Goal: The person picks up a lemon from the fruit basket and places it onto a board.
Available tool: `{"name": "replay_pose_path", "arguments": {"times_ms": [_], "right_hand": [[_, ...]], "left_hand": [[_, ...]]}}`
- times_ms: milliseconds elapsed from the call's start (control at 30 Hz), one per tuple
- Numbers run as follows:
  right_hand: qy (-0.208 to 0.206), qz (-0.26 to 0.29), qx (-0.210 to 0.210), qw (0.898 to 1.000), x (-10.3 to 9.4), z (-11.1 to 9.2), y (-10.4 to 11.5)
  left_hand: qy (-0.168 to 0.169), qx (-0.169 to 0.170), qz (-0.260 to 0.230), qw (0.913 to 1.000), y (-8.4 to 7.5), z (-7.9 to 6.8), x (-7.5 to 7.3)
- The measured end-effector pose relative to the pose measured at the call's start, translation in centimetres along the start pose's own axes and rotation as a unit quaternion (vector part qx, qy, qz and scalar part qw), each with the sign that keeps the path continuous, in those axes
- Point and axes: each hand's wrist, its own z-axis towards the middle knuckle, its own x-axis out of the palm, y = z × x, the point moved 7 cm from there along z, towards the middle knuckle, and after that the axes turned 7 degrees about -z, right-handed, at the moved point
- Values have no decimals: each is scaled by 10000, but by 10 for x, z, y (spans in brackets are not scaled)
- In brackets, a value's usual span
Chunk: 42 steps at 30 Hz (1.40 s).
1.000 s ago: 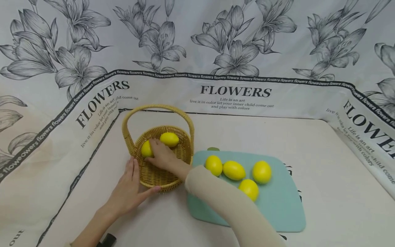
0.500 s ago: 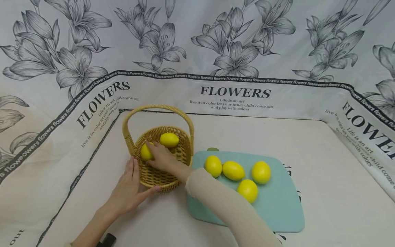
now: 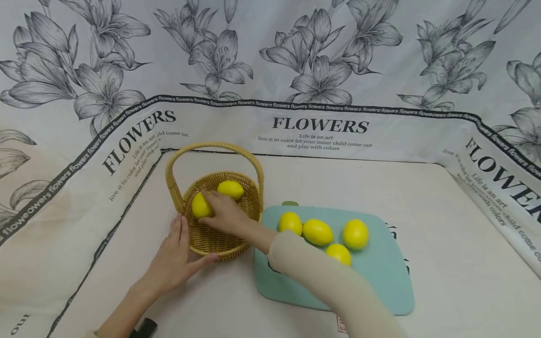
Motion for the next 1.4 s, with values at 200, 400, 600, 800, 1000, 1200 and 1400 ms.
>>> {"name": "replay_pose_path", "arguments": {"times_ms": [200,400,600,800,1000,1200,1400], "right_hand": [[-203,-32,-66,9998,-13,-15,4],[-378,166,-249,9988,-26,-28,7],[-500,495,-269,9972,-38,-43,4],[-786,757,-280,9936,-50,-59,-3],[-950,972,-290,9903,-61,-74,-10],[-1277,1009,-391,9859,-75,-96,-15],[-1536,1177,-336,9805,-87,-122,-25]], "left_hand": [[10,-57,-10,10000,1,0,0],[-20,-20,-23,10000,0,0,0],[31,-67,-37,10000,-1,2,0],[17,-45,6,10000,-1,2,0],[32,-60,37,10000,0,1,0],[46,-49,65,10000,-2,1,0],[54,-63,58,9999,-1,2,2]]}}
